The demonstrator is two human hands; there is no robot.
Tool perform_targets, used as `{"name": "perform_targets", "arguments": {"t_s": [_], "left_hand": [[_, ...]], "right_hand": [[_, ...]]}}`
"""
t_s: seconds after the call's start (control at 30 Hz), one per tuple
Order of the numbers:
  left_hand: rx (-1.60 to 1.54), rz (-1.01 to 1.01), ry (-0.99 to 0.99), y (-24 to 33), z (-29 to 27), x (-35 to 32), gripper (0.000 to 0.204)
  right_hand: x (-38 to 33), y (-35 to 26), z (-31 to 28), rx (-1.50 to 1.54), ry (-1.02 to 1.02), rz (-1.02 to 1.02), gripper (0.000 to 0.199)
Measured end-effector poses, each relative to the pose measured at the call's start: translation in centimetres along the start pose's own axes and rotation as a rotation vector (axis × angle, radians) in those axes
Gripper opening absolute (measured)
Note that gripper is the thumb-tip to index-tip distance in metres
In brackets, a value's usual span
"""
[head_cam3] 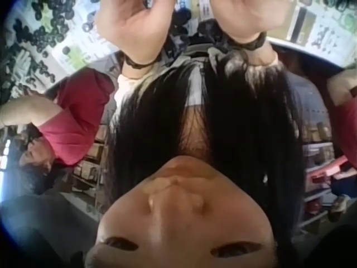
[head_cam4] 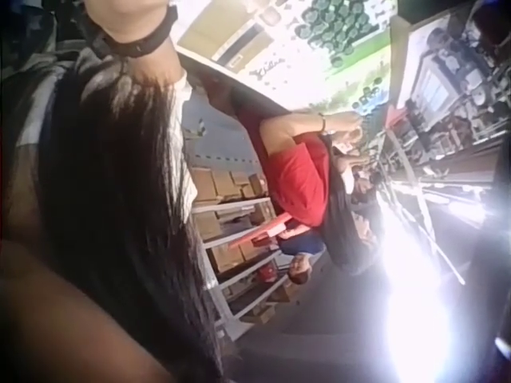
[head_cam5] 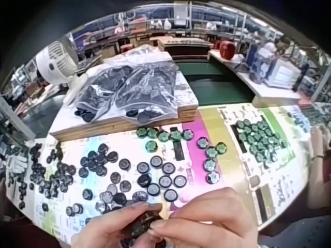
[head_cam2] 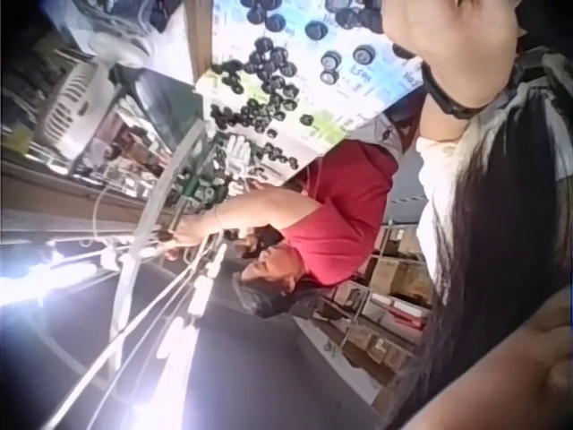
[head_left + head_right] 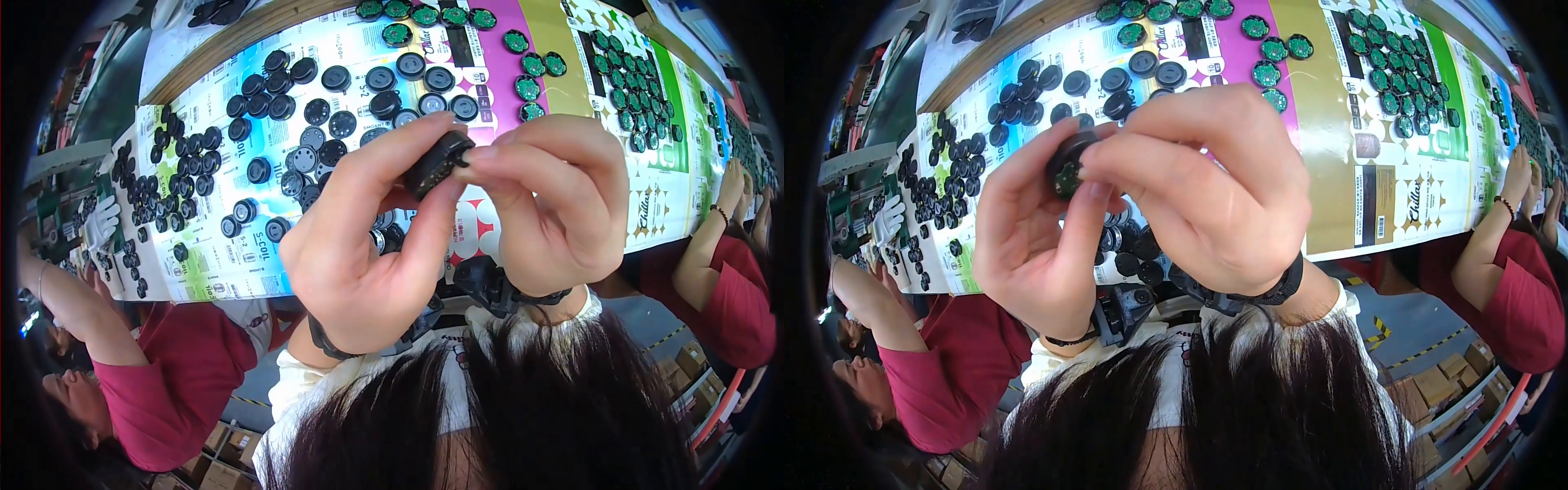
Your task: Assemble components of hand-held circular toys, specifically snapping caps onto bearing centers.
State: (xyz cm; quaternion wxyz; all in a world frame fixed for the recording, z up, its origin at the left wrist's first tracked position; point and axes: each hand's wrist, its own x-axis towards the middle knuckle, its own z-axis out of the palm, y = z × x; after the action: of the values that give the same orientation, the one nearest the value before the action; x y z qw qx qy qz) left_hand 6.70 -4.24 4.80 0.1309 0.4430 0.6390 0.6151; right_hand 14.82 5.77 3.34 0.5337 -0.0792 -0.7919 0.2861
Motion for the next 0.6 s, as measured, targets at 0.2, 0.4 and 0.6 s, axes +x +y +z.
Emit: {"name": "perform_targets", "arguments": {"t_s": [0.2, 0.4, 0.6], "left_hand": [[0.010, -0.012, 0.132, 0.0, 0.8, -0.4, 0.028], [0.209, 0.141, 0.083, -0.4, 0.0, -0.8, 0.028], [0.341, 0.139, 0.015, -0.7, -1.8, -1.6, 0.027]], "right_hand": [[0.3, -0.4, -1.1, -0.053, -0.067, 0.041, 0.022], [-0.4, -0.4, 0.1, 0.453, -0.100, 0.390, 0.029], [-0.5, -0.5, 0.9, 0.637, -0.272, 0.624, 0.036]]}}
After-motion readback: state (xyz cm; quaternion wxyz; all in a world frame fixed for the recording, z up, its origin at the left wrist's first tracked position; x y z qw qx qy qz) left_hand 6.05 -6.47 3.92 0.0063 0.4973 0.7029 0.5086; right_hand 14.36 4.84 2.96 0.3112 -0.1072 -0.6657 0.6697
